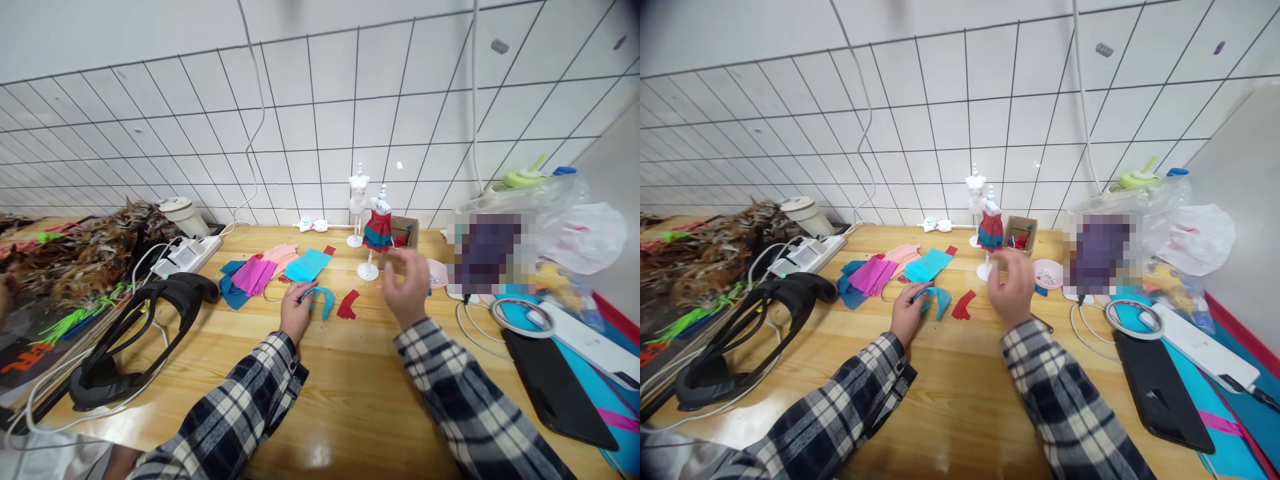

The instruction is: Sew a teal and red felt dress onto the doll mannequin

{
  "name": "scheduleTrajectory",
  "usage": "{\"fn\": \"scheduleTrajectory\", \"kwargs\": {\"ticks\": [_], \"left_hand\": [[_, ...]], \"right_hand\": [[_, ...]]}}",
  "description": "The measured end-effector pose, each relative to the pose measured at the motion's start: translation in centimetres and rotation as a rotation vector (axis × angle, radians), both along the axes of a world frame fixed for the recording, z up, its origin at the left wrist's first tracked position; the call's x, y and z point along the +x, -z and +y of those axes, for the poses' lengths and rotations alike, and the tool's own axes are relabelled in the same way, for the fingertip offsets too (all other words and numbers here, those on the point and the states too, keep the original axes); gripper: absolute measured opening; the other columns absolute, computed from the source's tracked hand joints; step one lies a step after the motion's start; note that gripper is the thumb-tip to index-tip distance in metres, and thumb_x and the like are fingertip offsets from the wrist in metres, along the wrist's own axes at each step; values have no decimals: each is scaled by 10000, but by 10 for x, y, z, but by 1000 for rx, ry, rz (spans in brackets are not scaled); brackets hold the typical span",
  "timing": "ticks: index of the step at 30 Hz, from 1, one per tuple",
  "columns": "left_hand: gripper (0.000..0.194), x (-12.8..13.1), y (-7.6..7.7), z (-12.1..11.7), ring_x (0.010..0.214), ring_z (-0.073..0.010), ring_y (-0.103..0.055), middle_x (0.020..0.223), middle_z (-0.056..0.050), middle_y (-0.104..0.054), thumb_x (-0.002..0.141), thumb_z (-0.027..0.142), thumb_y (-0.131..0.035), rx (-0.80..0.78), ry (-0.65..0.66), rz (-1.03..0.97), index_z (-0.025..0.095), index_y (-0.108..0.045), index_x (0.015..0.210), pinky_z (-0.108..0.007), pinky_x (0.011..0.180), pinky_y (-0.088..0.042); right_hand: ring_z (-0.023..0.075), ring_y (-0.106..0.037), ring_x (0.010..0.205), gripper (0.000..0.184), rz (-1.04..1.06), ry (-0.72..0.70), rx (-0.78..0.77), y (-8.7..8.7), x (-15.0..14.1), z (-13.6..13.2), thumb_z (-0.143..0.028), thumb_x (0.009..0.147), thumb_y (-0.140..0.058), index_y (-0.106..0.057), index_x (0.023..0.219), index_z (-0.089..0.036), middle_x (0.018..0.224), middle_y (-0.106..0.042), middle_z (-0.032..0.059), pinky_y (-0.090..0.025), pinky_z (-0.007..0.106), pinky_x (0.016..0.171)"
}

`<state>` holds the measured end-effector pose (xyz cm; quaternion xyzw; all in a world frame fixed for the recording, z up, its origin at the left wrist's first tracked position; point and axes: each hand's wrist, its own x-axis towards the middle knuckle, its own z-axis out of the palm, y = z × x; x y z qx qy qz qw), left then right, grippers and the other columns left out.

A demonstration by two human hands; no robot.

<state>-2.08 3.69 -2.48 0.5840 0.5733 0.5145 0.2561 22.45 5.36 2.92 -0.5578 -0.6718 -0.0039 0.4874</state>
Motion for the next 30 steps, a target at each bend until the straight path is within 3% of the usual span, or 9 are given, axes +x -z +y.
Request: {"fn": "scheduleTrajectory", "kwargs": {"ticks": [3, 6, 9, 12, 18, 22, 25, 28, 30], "left_hand": [[297, -4, 0, 0, 1115, -207, -569, 1144, -77, -640, 842, 320, -544, 41, -62, -44, 205, -731, 1042, -352, 1016, -411], [301, -4, 0, 0, 1068, -198, -600, 1081, -72, -668, 839, 314, -558, 24, -85, -103, 194, -697, 1078, -332, 970, -441], [360, -3, 0, 0, 737, -143, -627, 830, -15, -665, 816, 323, -598, -23, -111, -221, 190, -605, 1150, -267, 721, -503], [309, -3, 0, -1, 610, -115, -579, 747, 17, -631, 794, 331, -615, -34, -85, -271, 180, -588, 1063, -234, 612, -479], [193, -5, -5, -6, 983, -213, -630, 977, -59, -696, 707, 238, -632, -29, 72, -190, 174, -720, 866, -328, 924, -471], [379, 0, -9, -14, 949, -205, -651, 982, -57, -706, 721, 198, -597, -71, 182, -144, 184, -673, 1092, -330, 879, -494], [528, 7, -12, -22, 829, -188, -677, 865, -31, -718, 708, 150, -595, -110, 250, -118, 184, -537, 1232, -291, 740, -522], [314, 15, -16, -31, 817, -190, -682, 854, -38, -727, 691, 118, -580, -72, 343, 9, 180, -635, 994, -287, 743, -527], [188, 20, -19, -35, 802, -191, -680, 835, -38, -731, 691, 112, -571, -70, 407, 108, 181, -675, 832, -294, 763, -528]], "right_hand": [[286, -527, 1155, 384, -274, -338, -228, 31, -12, -35, -339, 864, -554, -580, 1232, -232, 1250, -583, 104, -414, 478, 1006], [277, -524, 1141, 438, -331, -363, -353, 49, -18, -44, -306, 856, -596, -567, 1283, -213, 1264, -585, 117, -433, 429, 968], [239, -535, 1068, 279, -362, -371, -467, 51, -18, -38, -294, 887, -581, -649, 1151, -237, 1136, -637, 81, -421, 382, 941], [217, -537, 989, 147, -370, -355, -462, 48, -19, -34, -301, 892, -590, -687, 961, -214, 1018, -646, 67, -417, 347, 892], [225, -542, 897, 196, -396, -172, -371, 44, -2, -31, -288, 918, -532, -692, 856, -194, 886, -649, 78, -406, 350, 827], [273, -530, 942, 287, -295, 194, -245, 42, 40, -24, -327, 935, -471, -718, 978, -187, 992, -666, 110, -396, 416, 857], [308, -520, 1015, 346, -284, 283, -268, 43, 58, -24, -223, 911, -435, -674, 1157, -183, 1090, -650, 133, -394, 457, 882], [297, -510, 1099, 403, -121, 190, -215, 39, 47, -35, -234, 902, -431, -585, 1269, -166, 1196, -601, 145, -404, 454, 939], [250, -561, 1026, 416, 36, -71, -250, 34, 27, -47, -324, 925, -436, -532, 1304, -181, 1175, -616, 120, -459, 405, 887]]}}
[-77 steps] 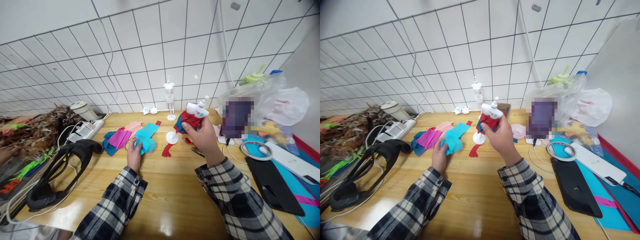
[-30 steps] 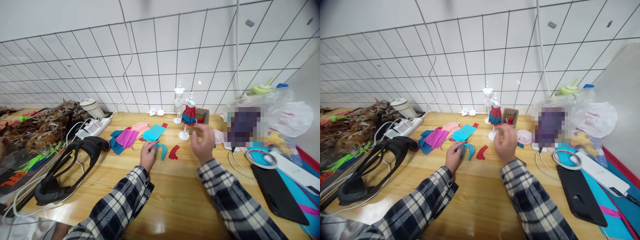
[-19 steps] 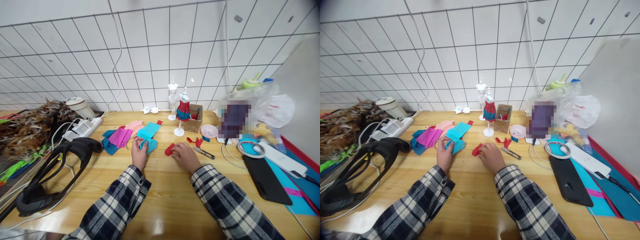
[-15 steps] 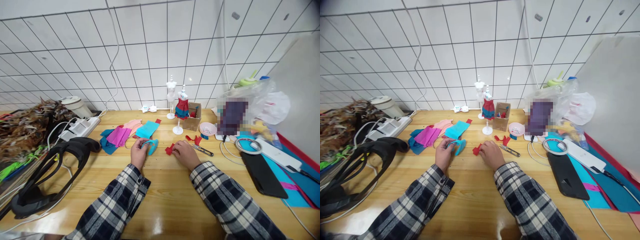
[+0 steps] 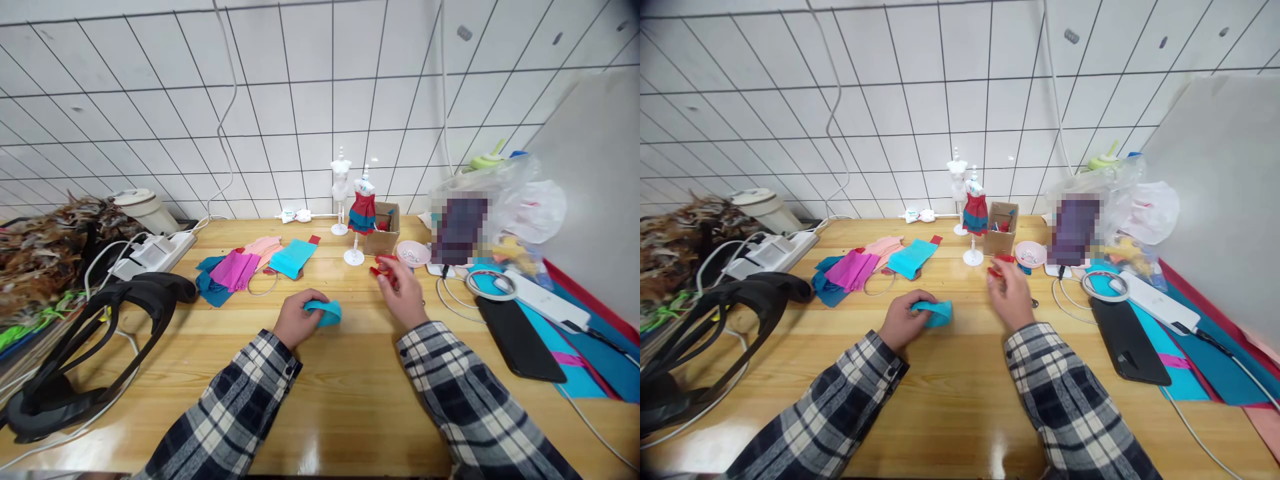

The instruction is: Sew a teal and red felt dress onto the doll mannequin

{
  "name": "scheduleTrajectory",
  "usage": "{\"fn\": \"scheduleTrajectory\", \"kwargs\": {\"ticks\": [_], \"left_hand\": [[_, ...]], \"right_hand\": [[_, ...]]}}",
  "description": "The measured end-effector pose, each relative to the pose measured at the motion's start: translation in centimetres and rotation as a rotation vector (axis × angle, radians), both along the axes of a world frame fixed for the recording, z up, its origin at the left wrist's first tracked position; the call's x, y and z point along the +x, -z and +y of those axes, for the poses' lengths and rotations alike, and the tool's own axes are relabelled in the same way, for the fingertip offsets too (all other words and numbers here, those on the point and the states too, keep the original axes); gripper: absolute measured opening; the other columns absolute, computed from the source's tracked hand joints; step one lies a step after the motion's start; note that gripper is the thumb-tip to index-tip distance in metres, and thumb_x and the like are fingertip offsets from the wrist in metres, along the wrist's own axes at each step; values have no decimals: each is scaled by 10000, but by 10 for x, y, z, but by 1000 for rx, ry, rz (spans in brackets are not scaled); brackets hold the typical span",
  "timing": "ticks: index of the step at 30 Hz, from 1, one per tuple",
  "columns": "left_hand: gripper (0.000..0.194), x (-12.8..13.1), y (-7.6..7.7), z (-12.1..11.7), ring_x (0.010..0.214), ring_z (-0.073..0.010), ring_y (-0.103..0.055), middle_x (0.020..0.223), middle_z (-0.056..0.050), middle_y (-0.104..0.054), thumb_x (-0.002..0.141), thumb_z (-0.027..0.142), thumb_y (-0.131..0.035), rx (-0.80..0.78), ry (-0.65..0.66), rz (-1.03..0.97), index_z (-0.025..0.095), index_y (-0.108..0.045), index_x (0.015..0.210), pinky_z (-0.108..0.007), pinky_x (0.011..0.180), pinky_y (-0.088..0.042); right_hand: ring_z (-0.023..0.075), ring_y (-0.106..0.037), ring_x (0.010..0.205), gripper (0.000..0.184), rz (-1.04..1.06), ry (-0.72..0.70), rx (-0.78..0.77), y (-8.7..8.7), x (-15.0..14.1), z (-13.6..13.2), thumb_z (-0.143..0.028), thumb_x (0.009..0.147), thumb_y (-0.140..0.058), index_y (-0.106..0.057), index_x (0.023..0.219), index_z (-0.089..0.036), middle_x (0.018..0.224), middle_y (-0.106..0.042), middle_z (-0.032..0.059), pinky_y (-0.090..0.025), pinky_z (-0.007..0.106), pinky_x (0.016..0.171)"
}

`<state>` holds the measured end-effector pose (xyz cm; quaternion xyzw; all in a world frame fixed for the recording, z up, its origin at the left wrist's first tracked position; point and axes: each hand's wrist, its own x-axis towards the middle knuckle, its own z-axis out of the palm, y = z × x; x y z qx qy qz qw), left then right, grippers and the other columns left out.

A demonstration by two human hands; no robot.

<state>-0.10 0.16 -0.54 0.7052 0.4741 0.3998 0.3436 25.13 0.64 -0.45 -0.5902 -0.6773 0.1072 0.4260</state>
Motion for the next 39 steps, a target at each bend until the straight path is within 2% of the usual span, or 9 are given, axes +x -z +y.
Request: {"fn": "scheduleTrajectory", "kwargs": {"ticks": [2, 4, 6, 10, 15, 21, 30, 34, 39], "left_hand": [[172, 3, -2, -3, 792, -190, -677, 826, -31, -735, 697, 117, -579, -8, 31, 56, 188, -696, 802, -298, 766, -529], [190, 5, -4, -5, 804, -191, -678, 853, -27, -736, 702, 127, -594, -14, 27, 53, 193, -699, 846, -300, 769, -531], [236, 6, -5, -7, 813, -188, -676, 868, -21, -729, 700, 137, -620, -12, 14, 23, 197, -681, 920, -302, 783, -529], [373, 10, -5, -6, 747, -163, -655, 782, 6, -680, 725, 245, -697, -45, -52, -153, 194, -601, 1081, -291, 743, -522], [341, 12, -5, -2, 769, -172, -658, 870, -26, -693, 733, 343, -698, -151, -73, -288, 184, -597, 1018, -276, 659, -526], [176, 14, 3, 2, 786, -179, -648, 847, -14, -717, 701, 266, -713, -135, 11, 109, 180, -669, 848, -289, 724, -506], [201, 12, 16, 7, 811, -186, -626, 873, -5, -724, 760, 322, -693, -47, -27, 341, 208, -700, 926, -298, 746, -462], [260, 14, 10, 6, 1003, -253, -592, 1019, -23, -720, 805, 404, -666, 118, -72, 528, 257, -707, 1014, -391, 863, -395], [105, 14, 5, 10, 943, -234, -603, 898, -3, -732, 839, 298, -635, 155, -74, 657, 285, -739, 847, -428, 866, -327]], "right_hand": [[208, -602, 907, 470, 116, -350, -140, -6, -23, -14, -395, 928, -447, -482, 1345, -180, 1125, -644, 105, -502, 356, 794], [221, -596, 964, 571, 61, -555, -206, -9, -42, -26, -437, 833, -614, -504, 1330, -178, 1155, -640, 112, -499, 355, 816], [220, -609, 945, 556, 39, -547, -213, -9, -54, -32, -376, 795, -666, -539, 1302, -186, 1115, -664, 103, -493, 365, 835], [189, -653, 827, 260, 189, -429, -356, 0, -56, -30, -255, 865, -527, -688, 1065, -214, 957, -727, 46, -508, 316, 746], [220, -679, 827, 322, 506, -675, -734, 9, -45, -24, -439, 851, -553, -702, 988, -189, 938, -741, 41, -538, 338, 718], [215, -632, 915, 363, 76, -254, -230, 10, -36, -12, -342, 818, -632, -675, 1145, -189, 987, -727, 70, -473, 353, 843], [134, -612, 672, 118, 1, -410, -331, 24, -45, 19, -238, 788, -662, -752, 857, -208, 743, -725, 1, -430, 240, 641], [148, -614, 764, 104, -106, -412, -236, 27, -43, 18, -225, 805, -641, -731, 857, -215, 816, -724, 4, -420, 253, 689], [167, -616, 834, 132, -199, -390, -220, 24, -43, 20, -234, 818, -631, -712, 922, -223, 875, -716, 12, -416, 271, 726]]}}
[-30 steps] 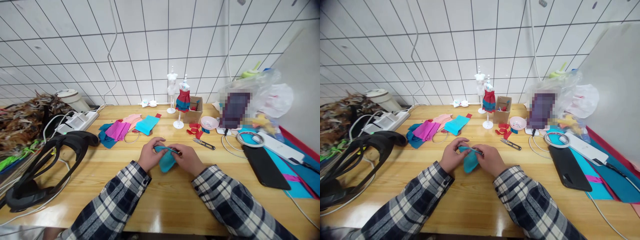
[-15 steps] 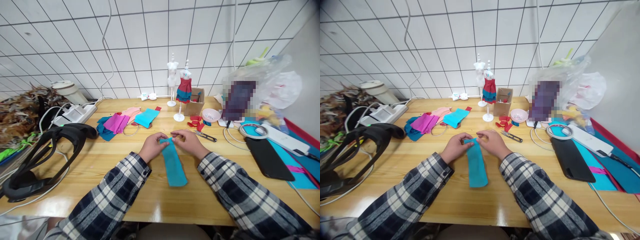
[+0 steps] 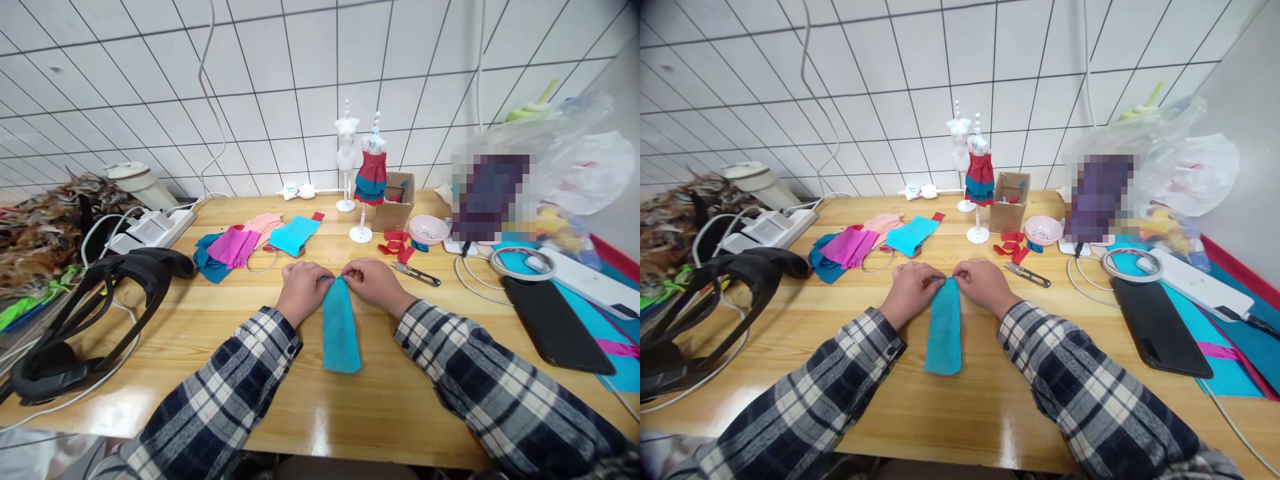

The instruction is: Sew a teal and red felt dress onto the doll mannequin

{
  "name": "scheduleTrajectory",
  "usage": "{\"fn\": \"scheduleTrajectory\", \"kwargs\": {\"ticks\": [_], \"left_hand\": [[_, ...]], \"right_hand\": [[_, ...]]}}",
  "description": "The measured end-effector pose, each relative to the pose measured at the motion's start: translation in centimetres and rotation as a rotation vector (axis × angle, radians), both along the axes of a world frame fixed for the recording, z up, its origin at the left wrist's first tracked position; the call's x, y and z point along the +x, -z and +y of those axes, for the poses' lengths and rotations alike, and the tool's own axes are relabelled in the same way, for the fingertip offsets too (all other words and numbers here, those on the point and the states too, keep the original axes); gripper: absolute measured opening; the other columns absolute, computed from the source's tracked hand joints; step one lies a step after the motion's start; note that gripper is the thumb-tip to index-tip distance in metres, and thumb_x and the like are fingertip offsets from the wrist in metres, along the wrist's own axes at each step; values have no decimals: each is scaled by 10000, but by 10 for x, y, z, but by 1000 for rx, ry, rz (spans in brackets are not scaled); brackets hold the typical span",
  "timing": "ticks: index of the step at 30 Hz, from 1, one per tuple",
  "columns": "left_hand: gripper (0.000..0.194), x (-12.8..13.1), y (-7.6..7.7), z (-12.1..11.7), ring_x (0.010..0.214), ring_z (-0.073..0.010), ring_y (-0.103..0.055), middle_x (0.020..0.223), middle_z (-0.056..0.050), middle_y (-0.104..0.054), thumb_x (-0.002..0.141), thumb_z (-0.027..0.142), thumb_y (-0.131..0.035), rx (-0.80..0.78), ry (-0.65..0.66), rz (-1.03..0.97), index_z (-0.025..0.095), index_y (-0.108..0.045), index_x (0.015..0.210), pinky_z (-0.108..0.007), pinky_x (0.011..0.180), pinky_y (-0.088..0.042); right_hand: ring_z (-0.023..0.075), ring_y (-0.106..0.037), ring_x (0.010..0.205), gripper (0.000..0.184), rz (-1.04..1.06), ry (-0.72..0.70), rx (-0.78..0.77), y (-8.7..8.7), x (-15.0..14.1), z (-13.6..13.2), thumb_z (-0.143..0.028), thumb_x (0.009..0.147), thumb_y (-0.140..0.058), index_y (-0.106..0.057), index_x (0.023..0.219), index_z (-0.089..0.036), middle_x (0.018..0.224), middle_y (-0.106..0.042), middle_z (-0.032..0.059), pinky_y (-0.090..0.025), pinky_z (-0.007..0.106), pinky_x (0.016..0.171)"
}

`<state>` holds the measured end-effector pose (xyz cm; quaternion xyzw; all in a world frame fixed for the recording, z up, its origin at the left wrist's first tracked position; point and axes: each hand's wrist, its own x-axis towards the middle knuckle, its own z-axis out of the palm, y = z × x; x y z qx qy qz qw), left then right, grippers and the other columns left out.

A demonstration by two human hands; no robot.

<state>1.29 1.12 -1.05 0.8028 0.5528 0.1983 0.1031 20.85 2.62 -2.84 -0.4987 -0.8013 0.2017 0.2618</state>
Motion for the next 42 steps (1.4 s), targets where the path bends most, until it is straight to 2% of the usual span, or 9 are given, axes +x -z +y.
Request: {"fn": "scheduleTrajectory", "kwargs": {"ticks": [3, 7, 11, 15, 23, 32, 36, 39, 42], "left_hand": [[100, -2, 2, 5, 922, -229, -613, 879, -2, -736, 832, 287, -640, -4, 0, 1, 284, -739, 850, -435, 867, -314], [97, -5, 5, 9, 932, -231, -617, 873, 1, -734, 827, 286, -644, 10, 26, 2, 286, -737, 852, -451, 913, -296], [115, -6, 7, 9, 972, -231, -618, 895, 1, -737, 823, 253, -632, 8, 50, -4, 285, -735, 865, -485, 999, -237], [138, -6, 7, 6, 982, -232, -619, 906, -9, -737, 826, 225, -608, 8, 60, -13, 278, -731, 858, -518, 1053, -183], [258, -7, 1, 1, 1004, -259, -597, 943, -41, -740, 844, 159, -526, 47, 110, 60, 280, -747, 895, -582, 1079, -120], [264, -7, -3, -1, 1018, -269, -564, 925, -52, -724, 878, 191, -513, 97, 157, 144, 296, -753, 912, -626, 1068, -98], [276, -13, -5, -4, 1115, -284, -533, 1102, -52, -698, 874, 176, -536, 127, 189, 203, 326, -745, 973, -644, 1084, -73], [306, -23, -7, -8, 1256, -323, -443, 1326, -48, -595, 882, 220, -553, 126, 232, 248, 375, -703, 1099, -663, 1096, -59], [342, -32, -7, -11, 1323, -340, -380, 1436, -40, -503, 920, 283, -509, 72, 258, 272, 413, -634, 1211, -674, 1086, -106]], "right_hand": [[170, -618, 857, 175, -30, 7, 4, -2, -1, 2, -255, 823, -639, -707, 983, -240, 919, -710, 9, -407, 268, 708], [167, -612, 851, 96, -78, 2, 8, -4, -2, 3, -273, 840, -631, -715, 879, -246, 905, -697, 6, -392, 264, 683], [157, -610, 873, 145, -55, 32, -13, -4, -3, 1, -245, 823, -652, -700, 960, -241, 929, -691, 2, -400, 255, 702], [157, -604, 860, 102, -88, 23, -26, -5, -4, -1, -226, 836, -631, -708, 900, -244, 904, -689, 2, -391, 254, 684], [183, -602, 914, 201, -282, -38, 80, -12, -2, -8, -273, 929, -527, -726, 956, -268, 962, -683, 32, -387, 276, 698], [211, -590, 908, 266, -439, -93, 135, -20, -4, -16, -267, 951, -460, -718, 1012, -244, 955, -666, 76, -389, 298, 690], [217, -586, 863, 281, -505, -120, 148, -22, -1, -20, -195, 919, -476, -719, 1049, -247, 959, -668, 77, -383, 324, 704], [223, -579, 885, 308, -535, -136, 159, -22, 4, -21, -181, 914, -490, -715, 1094, -291, 1033, -668, 73, -372, 339, 732], [231, -574, 905, 317, -534, -141, 171, -22, 7, -21, -190, 921, -495, -711, 1109, -327, 1090, -661, 65, -364, 352, 749]]}}
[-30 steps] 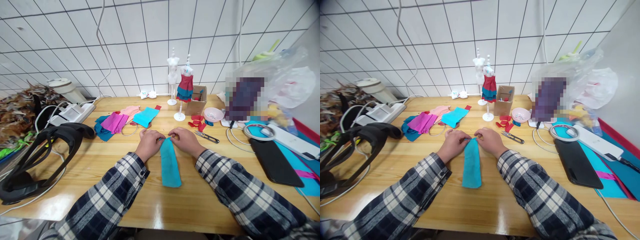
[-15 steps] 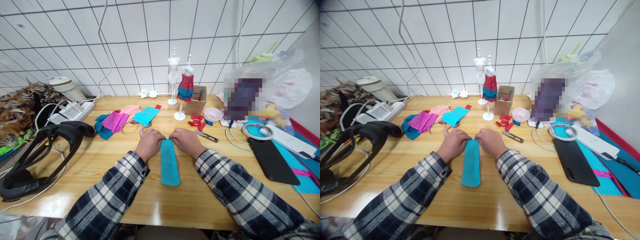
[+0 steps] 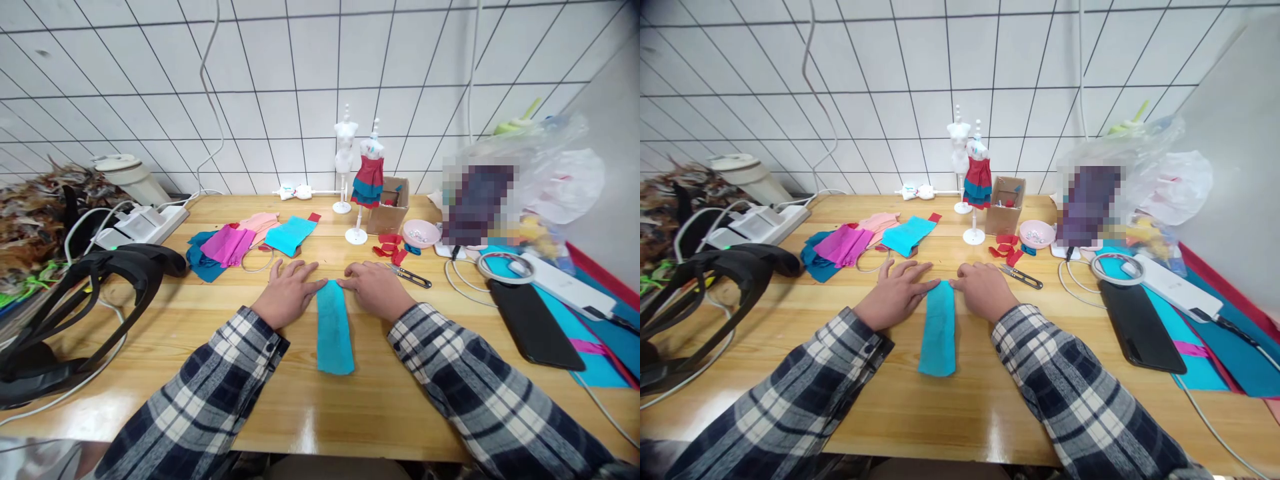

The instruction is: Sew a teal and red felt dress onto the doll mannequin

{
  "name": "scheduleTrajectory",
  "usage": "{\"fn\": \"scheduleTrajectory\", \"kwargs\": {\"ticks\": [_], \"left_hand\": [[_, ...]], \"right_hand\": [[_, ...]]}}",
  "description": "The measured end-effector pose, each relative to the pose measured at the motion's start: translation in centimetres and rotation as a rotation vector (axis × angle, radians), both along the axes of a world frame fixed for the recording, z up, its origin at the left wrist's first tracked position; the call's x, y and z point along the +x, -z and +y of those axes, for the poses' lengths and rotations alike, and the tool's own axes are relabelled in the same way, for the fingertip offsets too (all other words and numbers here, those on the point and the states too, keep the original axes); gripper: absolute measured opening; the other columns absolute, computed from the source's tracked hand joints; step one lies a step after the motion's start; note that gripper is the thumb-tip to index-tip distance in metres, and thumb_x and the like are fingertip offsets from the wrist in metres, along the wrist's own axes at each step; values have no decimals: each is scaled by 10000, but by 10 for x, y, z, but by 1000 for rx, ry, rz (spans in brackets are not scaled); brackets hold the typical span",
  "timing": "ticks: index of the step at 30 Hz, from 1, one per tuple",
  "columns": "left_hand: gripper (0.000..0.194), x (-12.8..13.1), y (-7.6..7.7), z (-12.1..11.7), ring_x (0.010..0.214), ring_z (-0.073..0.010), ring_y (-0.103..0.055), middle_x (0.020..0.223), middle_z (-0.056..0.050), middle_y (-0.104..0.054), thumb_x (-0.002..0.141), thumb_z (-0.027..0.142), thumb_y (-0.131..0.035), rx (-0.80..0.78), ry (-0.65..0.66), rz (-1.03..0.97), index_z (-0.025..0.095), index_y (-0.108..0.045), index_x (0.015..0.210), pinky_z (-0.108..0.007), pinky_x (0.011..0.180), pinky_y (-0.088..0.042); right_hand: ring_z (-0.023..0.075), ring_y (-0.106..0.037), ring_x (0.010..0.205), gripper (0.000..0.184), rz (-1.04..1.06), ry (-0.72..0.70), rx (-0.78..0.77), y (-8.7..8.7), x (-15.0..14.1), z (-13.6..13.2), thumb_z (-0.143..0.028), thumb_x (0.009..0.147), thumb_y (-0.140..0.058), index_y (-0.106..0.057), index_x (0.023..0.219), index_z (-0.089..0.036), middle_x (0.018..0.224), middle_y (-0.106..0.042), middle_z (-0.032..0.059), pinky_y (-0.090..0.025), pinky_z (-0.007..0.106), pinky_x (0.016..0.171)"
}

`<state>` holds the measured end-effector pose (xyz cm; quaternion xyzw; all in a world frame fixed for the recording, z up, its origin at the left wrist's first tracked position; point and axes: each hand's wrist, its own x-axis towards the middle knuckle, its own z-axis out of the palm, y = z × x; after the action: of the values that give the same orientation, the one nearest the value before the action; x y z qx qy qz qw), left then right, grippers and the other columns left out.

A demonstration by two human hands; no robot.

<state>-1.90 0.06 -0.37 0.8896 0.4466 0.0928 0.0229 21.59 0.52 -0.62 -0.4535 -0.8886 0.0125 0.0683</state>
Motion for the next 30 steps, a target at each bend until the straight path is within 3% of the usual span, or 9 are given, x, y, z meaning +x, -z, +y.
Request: {"fn": "scheduleTrajectory", "kwargs": {"ticks": [7, 12, 17, 21, 25, 27, 30], "left_hand": [[376, -5, 7, 7, 1277, -298, -433, 1369, -57, -551, 925, 267, -479, -93, -2, -66, 405, -611, 1249, -574, 1062, -268], [386, -2, 6, 8, 1267, -285, -434, 1343, -60, -562, 908, 218, -464, -57, 6, -71, 372, -647, 1211, -548, 1062, -261], [331, 0, 5, 6, 1257, -290, -438, 1316, -70, -579, 912, 285, -494, -43, 3, -66, 354, -656, 1193, -563, 1066, -234], [299, 3, 4, 7, 1226, -274, -475, 1260, -64, -617, 931, 349, -483, -47, -5, -101, 346, -666, 1167, -569, 1082, -189], [250, 7, 4, 9, 1190, -261, -515, 1203, -52, -652, 912, 345, -523, -46, -25, -139, 326, -693, 1095, -564, 1095, -163], [230, 8, 6, 11, 1174, -256, -532, 1173, -47, -669, 904, 337, -537, -47, -42, -175, 315, -703, 1062, -548, 1099, -181], [297, 8, 10, 14, 1147, -248, -560, 1161, -67, -678, 881, 389, -572, -72, -107, -317, 269, -673, 1133, -468, 1068, -314]], "right_hand": [[201, -583, 966, 336, 244, 53, -59, 12, 1, 4, -137, 875, -508, -713, 1101, -277, 1074, -667, 48, -404, 324, 843], [194, -570, 1029, 417, 357, 54, -40, 14, 1, 6, -87, 859, -466, -644, 1214, -215, 1099, -670, 63, -404, 317, 909], [207, -561, 1014, 348, 287, -23, -6, 10, -3, 3, -126, 872, -502, -698, 1121, -269, 1100, -666, 49, -380, 348, 892], [209, -570, 1005, 273, 294, 20, -13, 10, -7, 3, -240, 904, -535, -680, 1135, -221, 1057, -674, 70, -384, 340, 873], [209, -583, 972, 204, 278, 53, -18, 9, -11, 8, -275, 898, -566, -713, 1029, -222, 1004, -684, 71, -386, 334, 846], [201, -592, 945, 177, 303, 55, -27, 9, -13, 9, -254, 896, -562, -723, 956, -217, 965, -691, 67, -390, 325, 834], [184, -604, 887, 150, 443, 88, -59, 12, -15, 11, -229, 873, -571, -717, 882, -196, 914, -699, 57, -411, 304, 802]]}}
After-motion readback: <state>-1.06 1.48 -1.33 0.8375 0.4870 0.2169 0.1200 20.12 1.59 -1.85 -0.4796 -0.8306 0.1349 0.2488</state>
